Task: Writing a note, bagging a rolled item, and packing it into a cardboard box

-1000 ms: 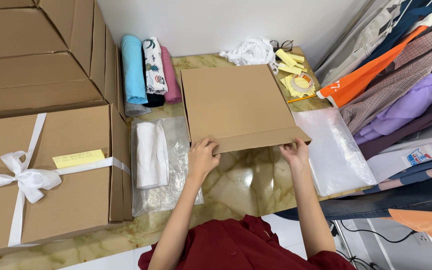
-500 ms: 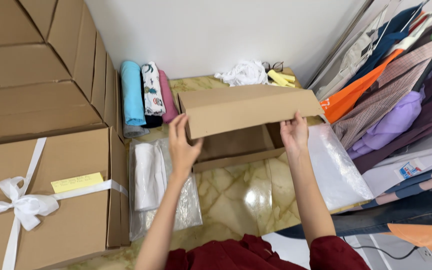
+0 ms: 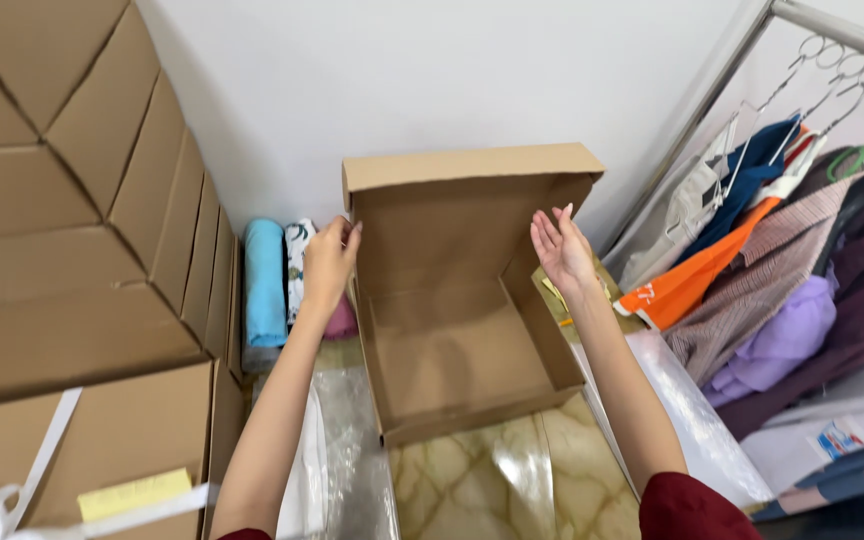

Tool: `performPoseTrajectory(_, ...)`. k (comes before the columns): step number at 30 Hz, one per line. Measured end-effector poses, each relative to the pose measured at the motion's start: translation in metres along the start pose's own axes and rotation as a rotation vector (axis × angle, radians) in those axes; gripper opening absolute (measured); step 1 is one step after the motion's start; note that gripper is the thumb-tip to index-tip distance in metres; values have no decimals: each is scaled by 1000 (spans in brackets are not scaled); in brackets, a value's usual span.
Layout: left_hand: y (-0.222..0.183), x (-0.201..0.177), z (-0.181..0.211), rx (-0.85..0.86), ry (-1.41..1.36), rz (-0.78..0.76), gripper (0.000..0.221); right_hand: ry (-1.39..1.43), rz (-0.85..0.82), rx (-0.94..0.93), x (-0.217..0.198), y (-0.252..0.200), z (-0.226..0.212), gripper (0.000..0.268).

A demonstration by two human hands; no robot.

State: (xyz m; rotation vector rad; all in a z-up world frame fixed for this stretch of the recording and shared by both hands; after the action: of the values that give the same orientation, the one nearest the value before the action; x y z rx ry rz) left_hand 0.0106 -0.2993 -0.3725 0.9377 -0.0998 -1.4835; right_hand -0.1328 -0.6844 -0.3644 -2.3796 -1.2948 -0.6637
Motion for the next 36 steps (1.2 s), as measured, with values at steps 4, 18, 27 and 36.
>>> performPoseTrajectory(4, 52, 1, -1, -75, -34, -22, 28, -40, 0, 25, 13, 15, -9, 37)
performPoseTrajectory(18, 25, -9, 32, -231, -269, -69, 14, -397, -139, -208, 45, -34, -35, 45)
performPoseTrajectory(27, -125, -88, 27, -426, -451, 50, 15, -564, -174, -295, 28, -119, -6, 39)
performPoseTrajectory(36, -269, -117, 13, -610, -562, 210, 16, -677, -181, -65, 42, -214, 81, 38)
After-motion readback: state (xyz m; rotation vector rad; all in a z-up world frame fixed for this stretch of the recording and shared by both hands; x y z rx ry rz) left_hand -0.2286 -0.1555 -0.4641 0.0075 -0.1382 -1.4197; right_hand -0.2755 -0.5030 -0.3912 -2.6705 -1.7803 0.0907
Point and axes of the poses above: each hand's wrist, its own y-axis towards the middle knuckle, its own x-axis out of the palm, z = x × y, the point moved 3 cm from there along y, towards the middle knuckle, and after that the axes turned 11 degrees about -y, right-handed, at the moved point
